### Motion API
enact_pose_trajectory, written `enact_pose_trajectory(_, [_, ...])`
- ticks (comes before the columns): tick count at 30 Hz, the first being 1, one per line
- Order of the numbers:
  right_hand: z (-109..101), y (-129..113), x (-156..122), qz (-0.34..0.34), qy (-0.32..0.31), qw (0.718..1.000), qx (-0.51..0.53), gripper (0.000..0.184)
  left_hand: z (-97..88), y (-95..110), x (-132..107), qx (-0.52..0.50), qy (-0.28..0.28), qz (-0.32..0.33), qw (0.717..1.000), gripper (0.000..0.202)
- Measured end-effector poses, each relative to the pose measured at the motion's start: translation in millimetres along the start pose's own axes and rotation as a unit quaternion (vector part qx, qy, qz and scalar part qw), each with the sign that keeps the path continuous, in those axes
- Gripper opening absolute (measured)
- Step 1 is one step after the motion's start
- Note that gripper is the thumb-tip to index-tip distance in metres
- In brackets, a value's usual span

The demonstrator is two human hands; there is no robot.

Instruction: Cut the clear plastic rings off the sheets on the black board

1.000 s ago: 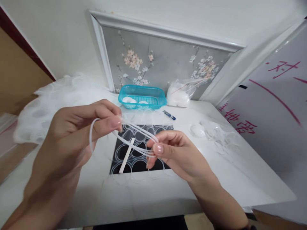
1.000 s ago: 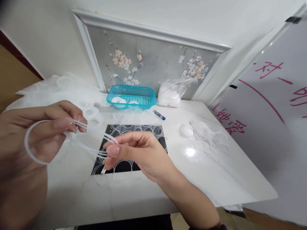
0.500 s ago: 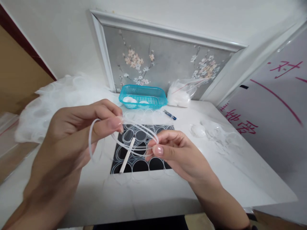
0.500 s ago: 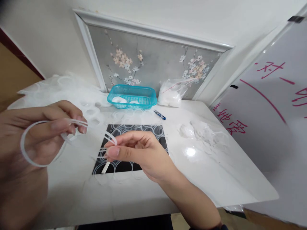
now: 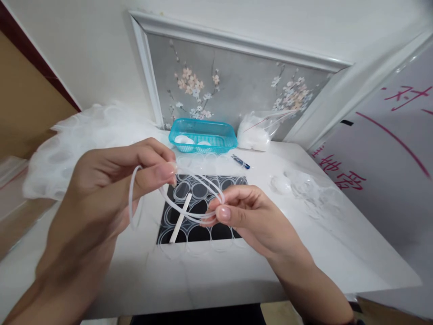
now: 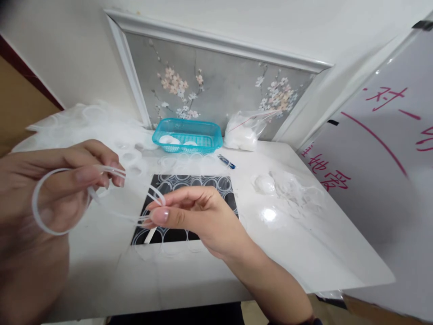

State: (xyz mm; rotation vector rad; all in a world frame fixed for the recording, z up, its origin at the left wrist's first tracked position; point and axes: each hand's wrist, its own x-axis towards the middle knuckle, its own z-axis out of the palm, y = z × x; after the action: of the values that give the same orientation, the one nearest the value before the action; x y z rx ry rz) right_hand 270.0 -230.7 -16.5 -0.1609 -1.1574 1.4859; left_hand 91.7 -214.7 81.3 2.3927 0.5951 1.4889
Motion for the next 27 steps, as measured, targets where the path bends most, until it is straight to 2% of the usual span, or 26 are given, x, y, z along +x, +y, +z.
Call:
enact_pose_trajectory(11, [2.7,-0.5,-2.3,0.02,0.013,1.0,-0.019,0.004,1.0,2.8,-1.8,0.023,0.005,-0.018,1.0,0.023])
enact_pose_trajectory(19, [3.4,-0.4,-1.9,0.006,0.009,1.0,0.004,0.006,0.2,4.3,-0.5,0.051,-0.033,-0.002,0.998,0.02])
enact_pose_trajectory(21, [2.9,-0.3,-1.8,0.0,0.013,1.0,0.004,0.006,8.2,9.9,-2.9,0.094,0.005,0.0,0.996,0.021])
enact_pose_trajectory(23, [2.4,-0.2,-1.9,-0.003,0.022,1.0,-0.003,0.005,18.8,16.3,-6.1,0.129,0.089,-0.011,0.987,0.022])
enact_pose_trajectory(25, [2.2,-0.2,-2.1,-0.002,0.03,1.0,-0.008,0.005,26.4,20.2,-9.4,0.121,0.151,-0.015,0.981,0.023])
enact_pose_trajectory(27, [2.3,-0.3,-2.1,0.001,0.034,0.999,-0.007,0.005,26.4,20.1,-12.4,0.096,0.151,0.022,0.984,0.022])
